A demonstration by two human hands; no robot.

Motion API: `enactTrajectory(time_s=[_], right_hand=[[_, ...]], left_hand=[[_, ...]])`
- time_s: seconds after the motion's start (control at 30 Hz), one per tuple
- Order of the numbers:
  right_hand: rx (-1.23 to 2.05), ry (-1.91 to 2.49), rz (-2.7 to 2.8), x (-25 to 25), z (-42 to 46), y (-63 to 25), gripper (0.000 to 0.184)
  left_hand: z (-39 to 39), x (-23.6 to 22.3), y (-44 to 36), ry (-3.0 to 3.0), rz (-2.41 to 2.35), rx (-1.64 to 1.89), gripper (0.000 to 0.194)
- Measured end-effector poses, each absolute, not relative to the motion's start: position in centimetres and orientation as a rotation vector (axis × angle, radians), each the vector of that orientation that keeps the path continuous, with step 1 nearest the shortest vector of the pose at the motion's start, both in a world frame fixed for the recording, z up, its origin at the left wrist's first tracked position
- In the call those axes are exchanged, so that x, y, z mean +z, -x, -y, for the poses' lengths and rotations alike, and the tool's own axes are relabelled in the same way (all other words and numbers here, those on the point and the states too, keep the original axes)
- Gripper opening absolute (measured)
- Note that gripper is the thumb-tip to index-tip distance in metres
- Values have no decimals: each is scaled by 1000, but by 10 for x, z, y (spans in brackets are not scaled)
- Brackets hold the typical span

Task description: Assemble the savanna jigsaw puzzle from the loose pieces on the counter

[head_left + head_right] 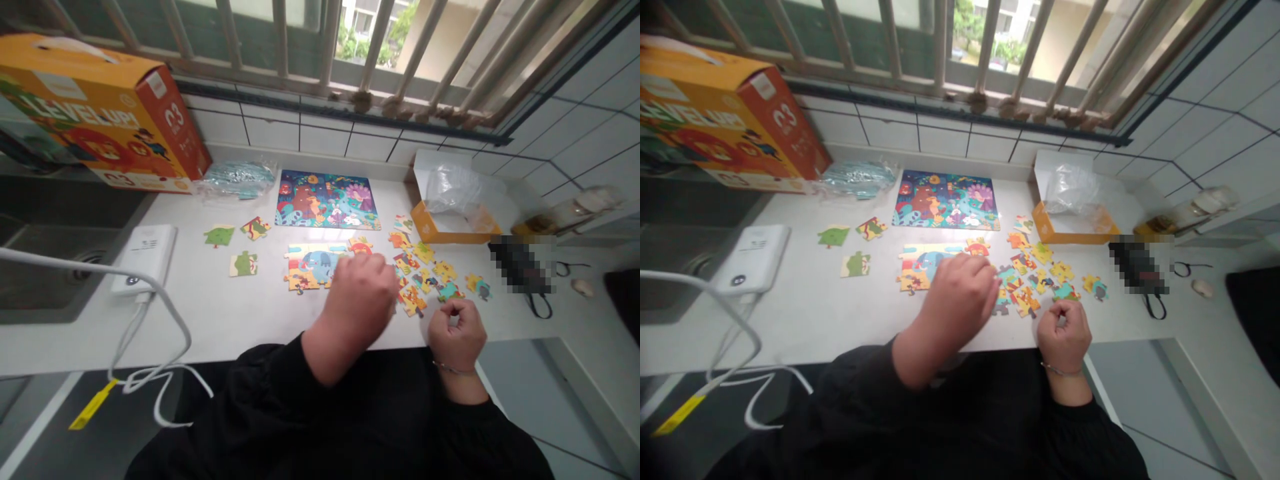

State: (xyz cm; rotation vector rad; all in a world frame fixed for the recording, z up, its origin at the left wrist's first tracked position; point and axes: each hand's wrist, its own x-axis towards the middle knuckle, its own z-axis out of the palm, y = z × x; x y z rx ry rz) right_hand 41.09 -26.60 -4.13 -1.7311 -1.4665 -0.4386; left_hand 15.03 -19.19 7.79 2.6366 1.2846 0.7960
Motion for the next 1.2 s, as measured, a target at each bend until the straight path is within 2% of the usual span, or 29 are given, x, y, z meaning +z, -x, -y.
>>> enactTrajectory(time_s=[0.17,0.3,0.4,0.47,0.57,0.67,0.87,1.2], right_hand=[[-416,1819,1499,-42,266,-416,15],[-429,1788,1509,-43,265,-417,14],[-408,1733,1477,-42,264,-414,12],[-389,1710,1492,-42,264,-412,13],[-378,1696,1507,-40,264,-409,16],[-370,1671,1545,-37,263,-408,17],[-315,1608,1686,-33,260,-411,16],[-181,1478,2015,-22,270,-394,21]], left_hand=[[192,103,-244,-2700,-902,920,25],[155,116,-296,-2650,-877,963,41],[103,125,-298,-2684,-954,838,49],[65,127,-279,-2659,-1085,782,59],[21,125,-229,-2563,-1225,854,49],[2,116,-167,-2411,-1399,1012,52],[25,101,-59,-2317,-1555,1069,56],[73,66,17,-2282,-1651,674,43]])
